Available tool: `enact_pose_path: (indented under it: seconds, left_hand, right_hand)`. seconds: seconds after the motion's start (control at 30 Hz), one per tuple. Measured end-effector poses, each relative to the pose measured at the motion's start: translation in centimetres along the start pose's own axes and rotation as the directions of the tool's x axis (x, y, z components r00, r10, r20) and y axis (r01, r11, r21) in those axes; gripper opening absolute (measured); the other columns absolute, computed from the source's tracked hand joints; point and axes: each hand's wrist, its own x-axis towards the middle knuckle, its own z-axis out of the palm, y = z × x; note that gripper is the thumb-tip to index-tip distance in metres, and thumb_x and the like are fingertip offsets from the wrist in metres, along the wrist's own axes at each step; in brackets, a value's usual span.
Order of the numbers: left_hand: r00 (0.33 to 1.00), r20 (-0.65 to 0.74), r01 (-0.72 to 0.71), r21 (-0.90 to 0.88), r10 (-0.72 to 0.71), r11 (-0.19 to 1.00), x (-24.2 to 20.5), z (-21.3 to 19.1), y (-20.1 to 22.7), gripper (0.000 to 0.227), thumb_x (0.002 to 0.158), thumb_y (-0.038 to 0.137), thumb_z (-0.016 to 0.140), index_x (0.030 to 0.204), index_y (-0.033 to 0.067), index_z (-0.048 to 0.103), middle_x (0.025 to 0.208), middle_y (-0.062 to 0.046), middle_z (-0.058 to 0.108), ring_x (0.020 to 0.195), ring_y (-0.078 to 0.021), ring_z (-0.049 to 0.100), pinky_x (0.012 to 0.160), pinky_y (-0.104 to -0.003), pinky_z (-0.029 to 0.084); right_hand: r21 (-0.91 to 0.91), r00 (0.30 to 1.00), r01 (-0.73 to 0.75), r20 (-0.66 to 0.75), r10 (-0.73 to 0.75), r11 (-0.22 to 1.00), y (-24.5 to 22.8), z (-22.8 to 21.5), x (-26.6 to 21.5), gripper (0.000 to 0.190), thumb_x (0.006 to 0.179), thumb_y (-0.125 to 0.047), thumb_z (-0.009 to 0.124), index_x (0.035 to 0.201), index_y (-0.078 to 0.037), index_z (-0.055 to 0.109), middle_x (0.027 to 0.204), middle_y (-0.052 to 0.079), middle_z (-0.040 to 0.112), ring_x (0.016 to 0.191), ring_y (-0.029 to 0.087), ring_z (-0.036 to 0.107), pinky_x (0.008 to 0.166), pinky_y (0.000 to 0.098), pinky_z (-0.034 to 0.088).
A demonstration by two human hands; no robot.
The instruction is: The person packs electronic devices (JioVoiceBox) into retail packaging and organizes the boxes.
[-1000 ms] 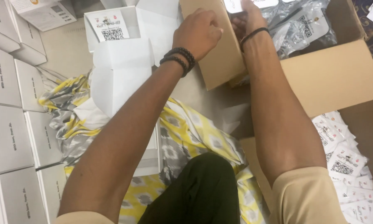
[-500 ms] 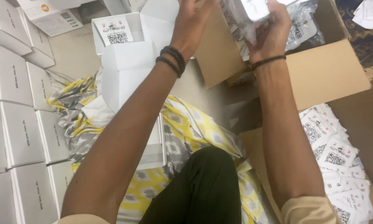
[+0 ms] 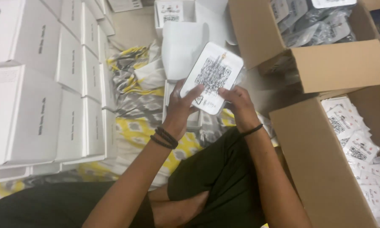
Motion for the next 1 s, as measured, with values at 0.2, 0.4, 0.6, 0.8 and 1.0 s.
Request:
enact_pose_path:
  seconds: [0.2,0.4,0.6,0.8,1.0]
  left_hand:
    - [0.989,-0.133,0.078,0.107,-0.064,0.991,-5.6,-8.0,-1.5,0.048,0.094,0.032,0.071,0.129,0.0004,0.061,0.114,-0.005,0.070,0.104,-0.0135,0.069,0.090,-0.029,0.058]
    - [0.983,-0.127,-0.009,0.683,0.131,0.730,-4.1,-11.1,-1.7,0.046,0.088,0.035,0.074,0.113,-0.0036,0.071,0.098,-0.012,0.072,0.081,-0.0195,0.067,0.072,-0.034,0.056]
    - [0.994,-0.035,-0.043,0.734,0.101,0.678,-2.4,-11.1,-2.4,0.041,0.089,0.035,0.070,0.117,0.0046,0.072,0.093,-0.009,0.078,0.082,-0.0179,0.074,0.075,-0.033,0.056]
    - [0.983,-0.073,-0.024,0.856,0.166,0.517,-2.7,-11.3,-2.4,0.036,0.084,0.033,0.075,0.111,0.0087,0.072,0.089,-0.006,0.076,0.080,-0.0223,0.074,0.075,-0.036,0.057]
    - [0.937,0.010,-0.060,0.990,0.350,0.131,-4.3,-9.5,-0.6,0.048,0.081,0.030,0.079,0.122,0.0084,0.065,0.117,-0.012,0.065,0.109,-0.0321,0.062,0.083,-0.045,0.053]
  right_hand:
    - [-0.076,0.956,-0.230,0.167,0.240,0.970,5.5,1.7,-0.3,0.037,0.093,-0.021,0.067,0.117,0.007,0.067,0.109,0.012,0.074,0.097,0.019,0.069,0.089,0.0330,0.054]
    - [-0.255,0.854,-0.495,0.033,0.519,0.831,6.7,2.4,1.6,0.041,0.088,-0.033,0.066,0.114,-0.001,0.068,0.100,0.009,0.071,0.086,0.021,0.068,0.074,0.0373,0.056]
    - [-0.302,0.849,-0.517,-0.061,0.525,0.801,8.8,-0.4,3.0,0.038,0.088,-0.036,0.068,0.111,-0.006,0.068,0.088,0.000,0.069,0.073,0.012,0.059,0.060,0.0289,0.047]
    - [-0.689,0.961,-0.204,-0.003,0.278,0.695,8.5,2.3,1.6,0.051,0.097,-0.047,0.071,0.078,0.001,0.071,0.064,0.003,0.058,0.056,0.016,0.050,0.054,0.0358,0.041]
    - [-0.988,0.995,-0.094,-0.097,-0.023,0.121,5.1,6.3,-1.0,0.046,0.083,-0.053,0.081,0.078,-0.008,0.072,0.070,0.013,0.069,0.065,0.032,0.066,0.063,0.0446,0.050]
